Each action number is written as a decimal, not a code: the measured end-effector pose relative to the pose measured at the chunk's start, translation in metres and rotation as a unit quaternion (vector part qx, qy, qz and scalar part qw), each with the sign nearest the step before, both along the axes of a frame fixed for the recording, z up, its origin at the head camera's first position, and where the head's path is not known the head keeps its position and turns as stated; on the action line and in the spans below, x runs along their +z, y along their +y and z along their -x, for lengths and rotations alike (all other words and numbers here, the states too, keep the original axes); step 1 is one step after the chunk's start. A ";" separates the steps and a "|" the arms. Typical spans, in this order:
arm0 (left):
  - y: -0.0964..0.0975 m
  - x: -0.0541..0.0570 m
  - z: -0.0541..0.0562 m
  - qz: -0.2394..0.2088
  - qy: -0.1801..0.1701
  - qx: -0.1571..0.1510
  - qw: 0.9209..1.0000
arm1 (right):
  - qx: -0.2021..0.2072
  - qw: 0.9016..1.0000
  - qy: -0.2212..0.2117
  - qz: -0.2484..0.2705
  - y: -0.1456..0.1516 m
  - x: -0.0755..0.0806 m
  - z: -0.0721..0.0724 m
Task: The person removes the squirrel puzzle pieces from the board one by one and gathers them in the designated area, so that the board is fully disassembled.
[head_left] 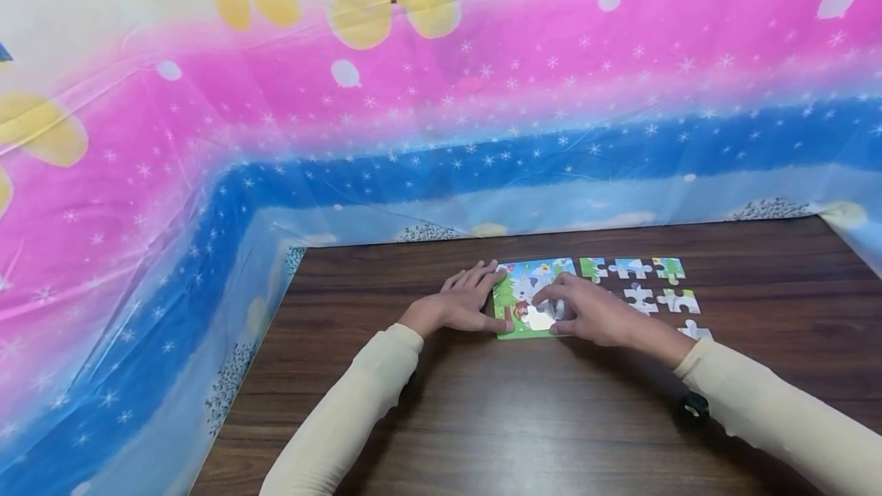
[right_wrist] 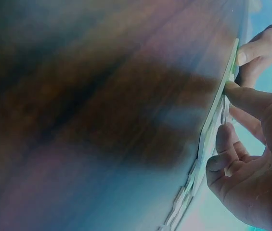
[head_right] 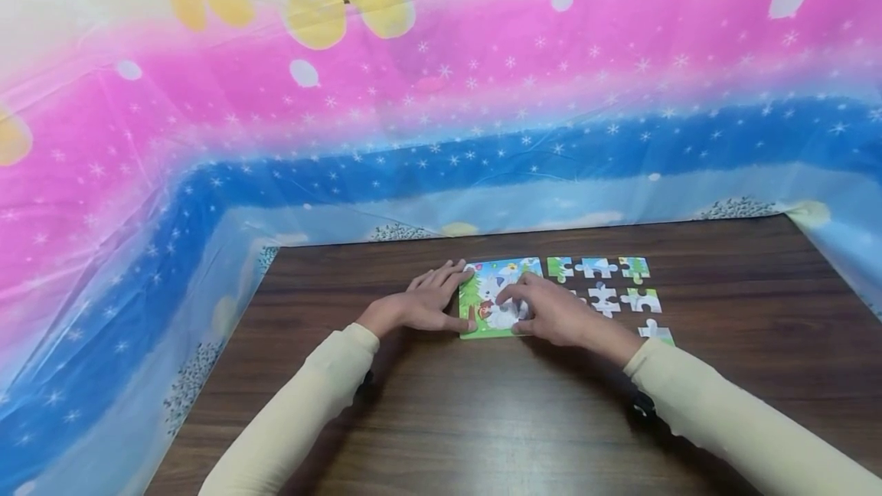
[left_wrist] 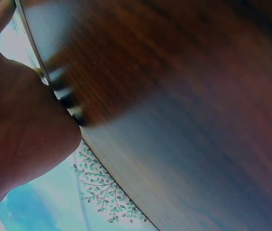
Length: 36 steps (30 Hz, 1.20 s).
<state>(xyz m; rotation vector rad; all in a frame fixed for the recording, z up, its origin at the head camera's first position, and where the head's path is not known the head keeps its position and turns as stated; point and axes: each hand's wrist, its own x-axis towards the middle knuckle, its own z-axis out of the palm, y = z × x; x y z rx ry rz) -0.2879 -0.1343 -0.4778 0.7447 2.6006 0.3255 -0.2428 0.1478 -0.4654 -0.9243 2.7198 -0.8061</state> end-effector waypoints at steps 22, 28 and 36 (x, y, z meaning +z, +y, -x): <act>0.001 0.000 0.001 0.004 0.001 0.001 1.000 | 0.020 0.995 0.073 -0.064 0.002 -0.002 0.014; 0.001 -0.001 0.001 0.005 -0.001 0.002 1.000 | 0.014 0.994 0.099 -0.048 0.004 -0.004 0.013; 0.002 0.013 -0.009 0.007 0.001 -0.007 1.000 | 0.009 0.993 0.120 -0.021 0.025 0.003 0.008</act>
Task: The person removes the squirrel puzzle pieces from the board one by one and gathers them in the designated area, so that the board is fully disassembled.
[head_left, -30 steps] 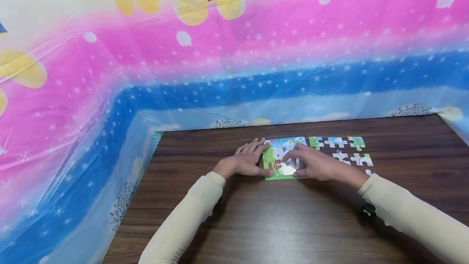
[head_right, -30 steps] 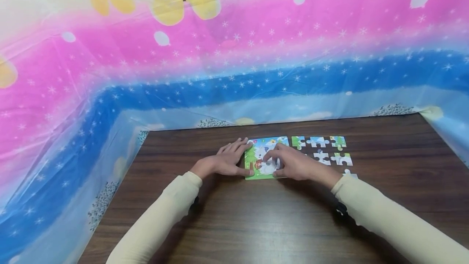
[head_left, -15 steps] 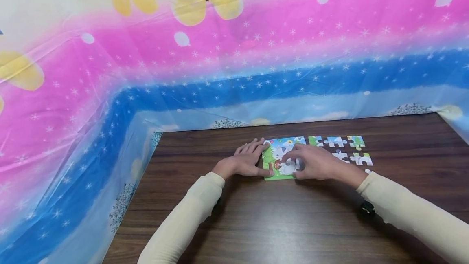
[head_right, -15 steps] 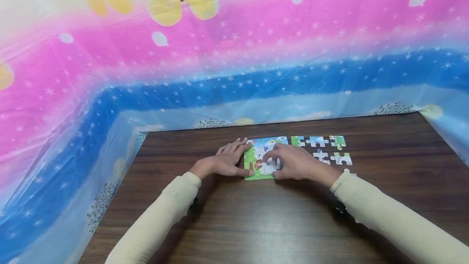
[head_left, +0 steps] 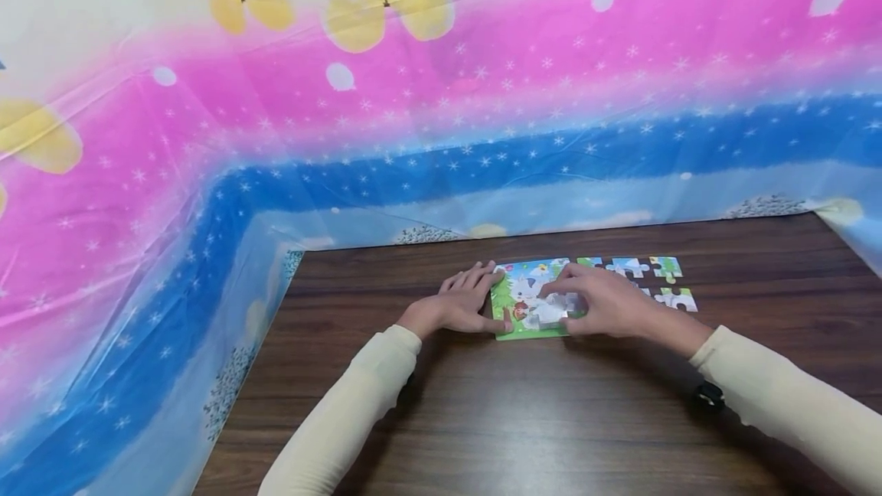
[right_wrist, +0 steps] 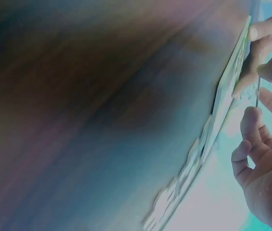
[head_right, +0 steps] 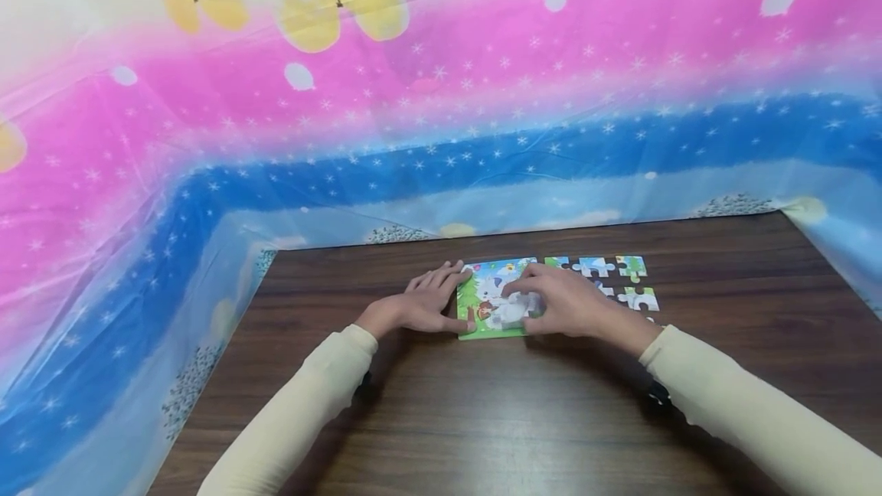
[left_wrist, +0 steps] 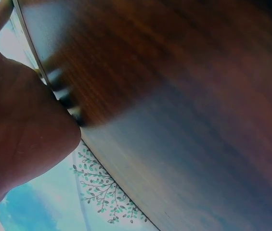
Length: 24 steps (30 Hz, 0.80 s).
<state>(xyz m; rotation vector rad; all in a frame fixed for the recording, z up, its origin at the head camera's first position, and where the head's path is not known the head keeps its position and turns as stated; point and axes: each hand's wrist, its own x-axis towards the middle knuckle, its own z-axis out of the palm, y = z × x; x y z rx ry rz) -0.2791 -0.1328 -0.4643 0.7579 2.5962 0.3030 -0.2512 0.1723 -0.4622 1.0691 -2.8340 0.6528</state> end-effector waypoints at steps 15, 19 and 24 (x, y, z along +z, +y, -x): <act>0.002 -0.004 0.001 -0.009 0.000 0.006 1.000 | -0.022 0.999 -0.006 0.025 0.088 -0.007 -0.026; 0.001 -0.007 0.000 -0.006 -0.002 0.010 1.000 | -0.038 0.999 -0.023 0.011 0.104 -0.009 -0.036; 0.001 -0.013 0.006 -0.013 -0.003 0.011 1.000 | -0.043 0.998 -0.044 0.002 0.117 -0.011 -0.043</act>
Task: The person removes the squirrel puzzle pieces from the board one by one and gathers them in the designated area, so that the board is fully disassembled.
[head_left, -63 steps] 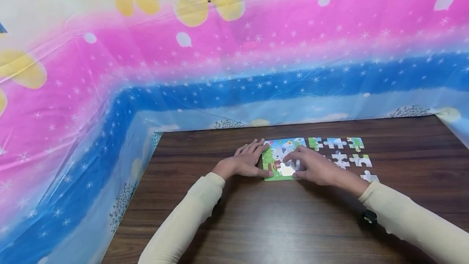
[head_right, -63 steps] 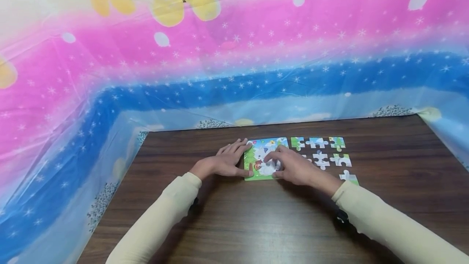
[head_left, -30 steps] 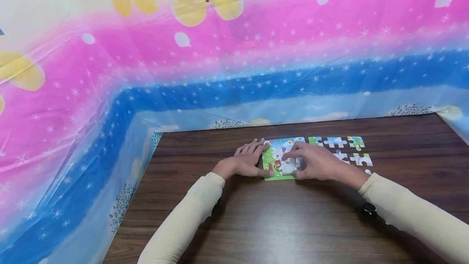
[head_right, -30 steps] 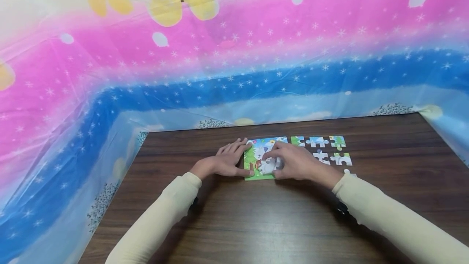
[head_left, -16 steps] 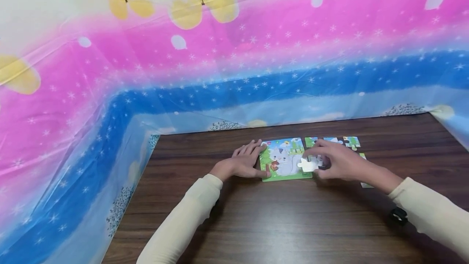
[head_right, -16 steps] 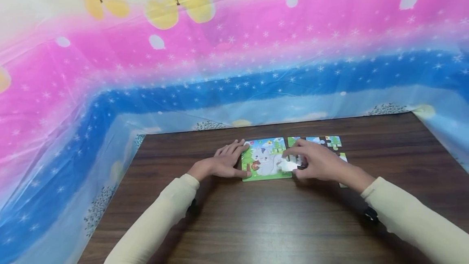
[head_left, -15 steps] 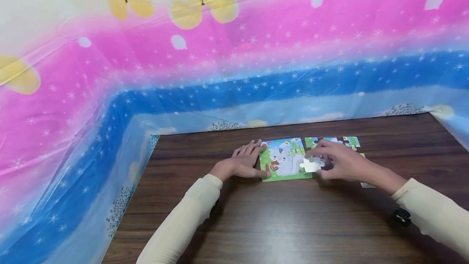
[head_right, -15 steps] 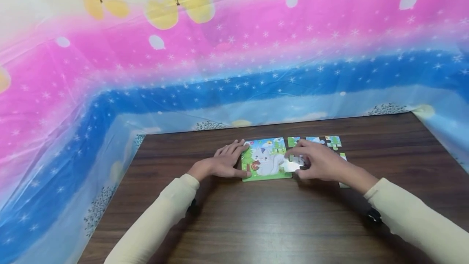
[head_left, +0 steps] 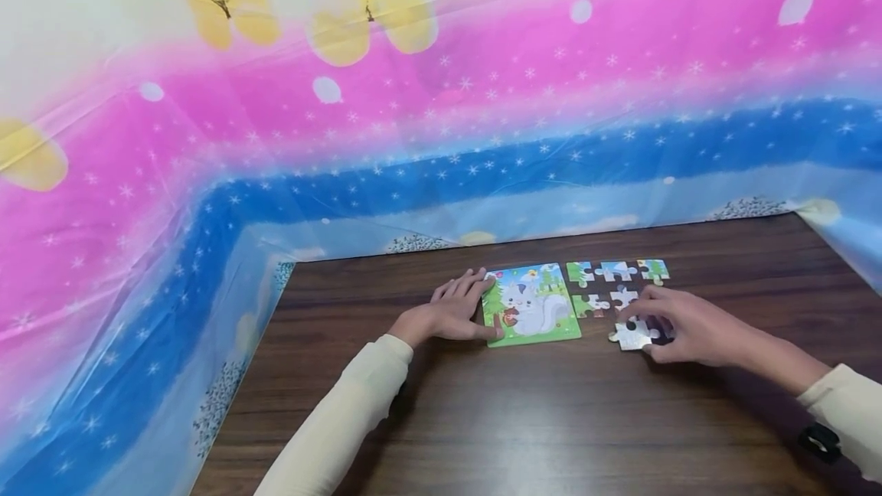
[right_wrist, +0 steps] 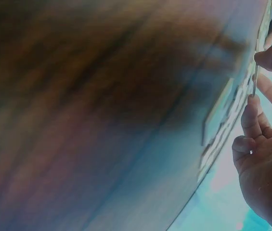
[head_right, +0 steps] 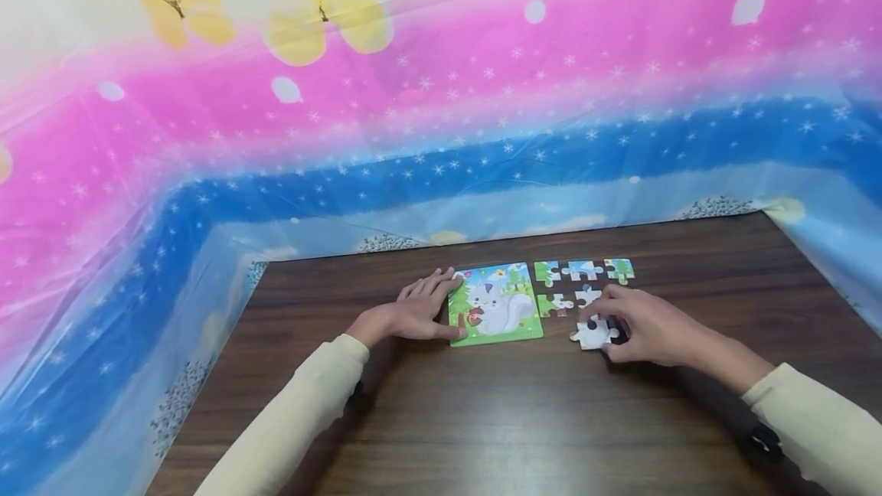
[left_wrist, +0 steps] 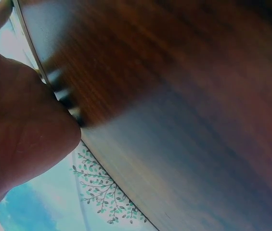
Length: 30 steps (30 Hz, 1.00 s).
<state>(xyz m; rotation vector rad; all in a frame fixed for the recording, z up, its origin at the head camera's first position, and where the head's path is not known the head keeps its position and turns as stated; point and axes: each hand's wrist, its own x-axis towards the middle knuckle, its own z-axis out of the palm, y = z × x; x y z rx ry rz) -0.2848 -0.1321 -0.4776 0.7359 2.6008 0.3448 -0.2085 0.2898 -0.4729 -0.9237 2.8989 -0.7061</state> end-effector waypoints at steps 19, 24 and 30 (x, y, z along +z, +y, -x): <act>-0.001 -0.001 -0.001 -0.001 0.002 -0.001 1.000 | -0.002 0.999 -0.012 -0.034 0.006 -0.003 -0.003; -0.001 -0.002 -0.001 -0.003 0.000 -0.004 1.000 | -0.015 0.998 0.011 -0.055 -0.001 0.001 -0.004; 0.000 -0.001 0.000 -0.004 -0.001 -0.004 1.000 | -0.020 0.997 0.044 -0.055 -0.031 0.009 0.008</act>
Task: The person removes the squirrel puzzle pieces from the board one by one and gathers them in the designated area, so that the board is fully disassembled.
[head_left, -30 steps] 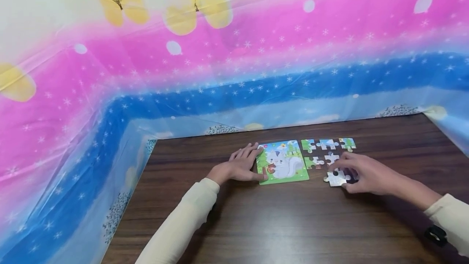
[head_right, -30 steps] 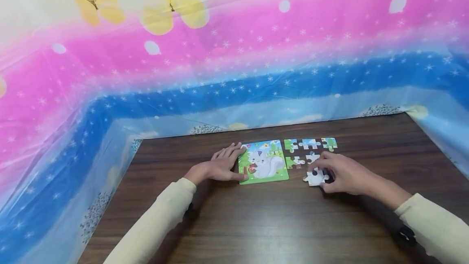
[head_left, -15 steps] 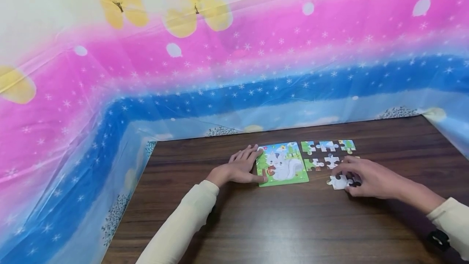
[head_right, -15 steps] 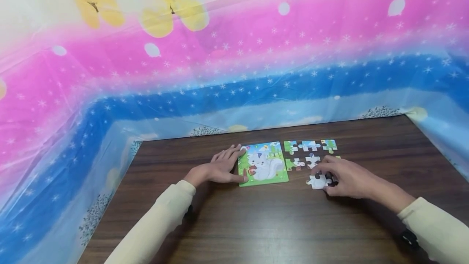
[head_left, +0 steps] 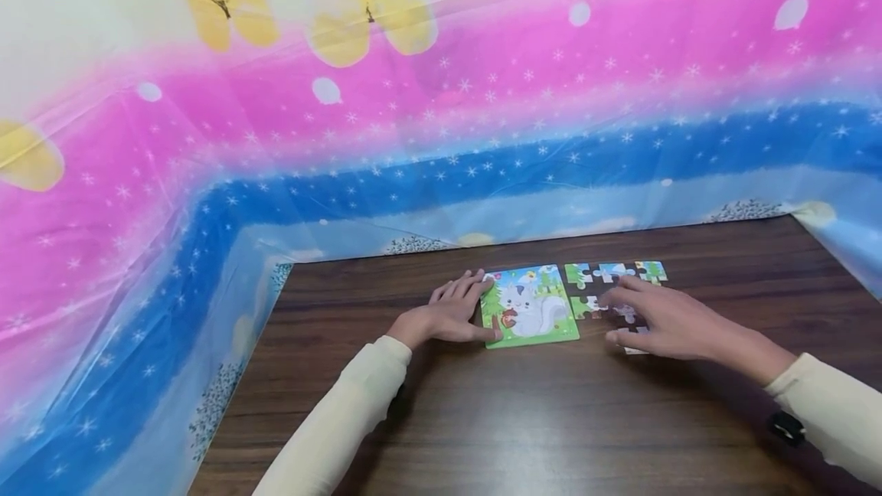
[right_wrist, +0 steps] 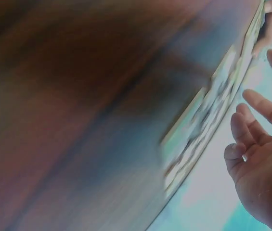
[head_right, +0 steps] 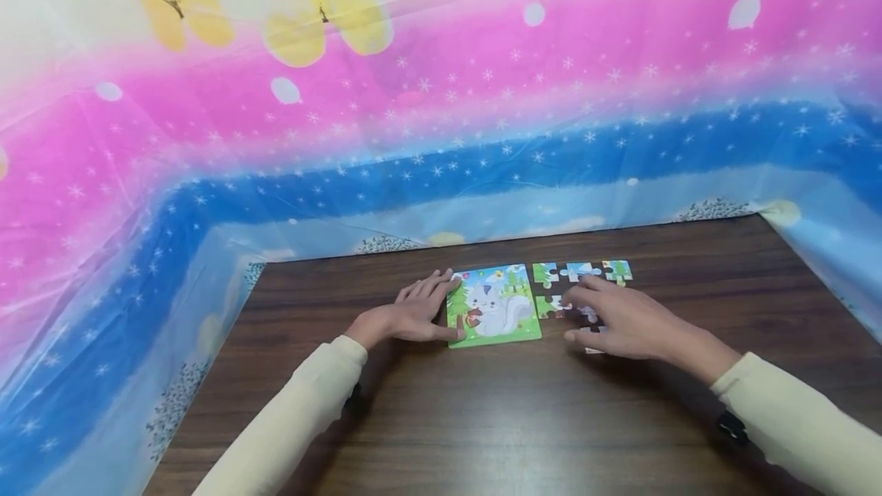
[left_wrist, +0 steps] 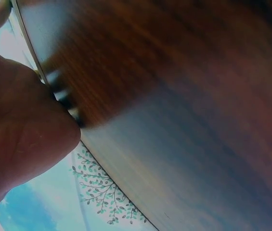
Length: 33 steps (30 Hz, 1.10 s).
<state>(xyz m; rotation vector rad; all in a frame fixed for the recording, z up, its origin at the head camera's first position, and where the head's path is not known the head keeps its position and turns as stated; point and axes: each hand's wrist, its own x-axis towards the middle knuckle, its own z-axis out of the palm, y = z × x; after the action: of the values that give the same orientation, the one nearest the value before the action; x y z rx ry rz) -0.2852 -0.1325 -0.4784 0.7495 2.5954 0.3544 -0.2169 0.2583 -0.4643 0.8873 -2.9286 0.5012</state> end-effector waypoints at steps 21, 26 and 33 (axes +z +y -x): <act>0.004 0.001 -0.001 0.039 0.003 0.012 0.999 | 0.104 0.990 -0.094 0.024 -0.139 0.001 0.035; 0.004 0.002 -0.001 0.044 0.003 0.009 0.999 | 0.092 0.986 -0.129 0.044 -0.147 0.003 0.034; 0.000 0.004 0.000 0.020 -0.016 0.000 1.000 | 0.071 0.983 -0.164 0.052 -0.152 0.004 0.036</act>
<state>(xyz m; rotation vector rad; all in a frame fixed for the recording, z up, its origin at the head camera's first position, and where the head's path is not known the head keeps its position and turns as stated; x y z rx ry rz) -0.2849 -0.1329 -0.4740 0.7235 2.5661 0.3108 -0.2527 0.1065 -0.4601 1.1016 -3.0995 0.8794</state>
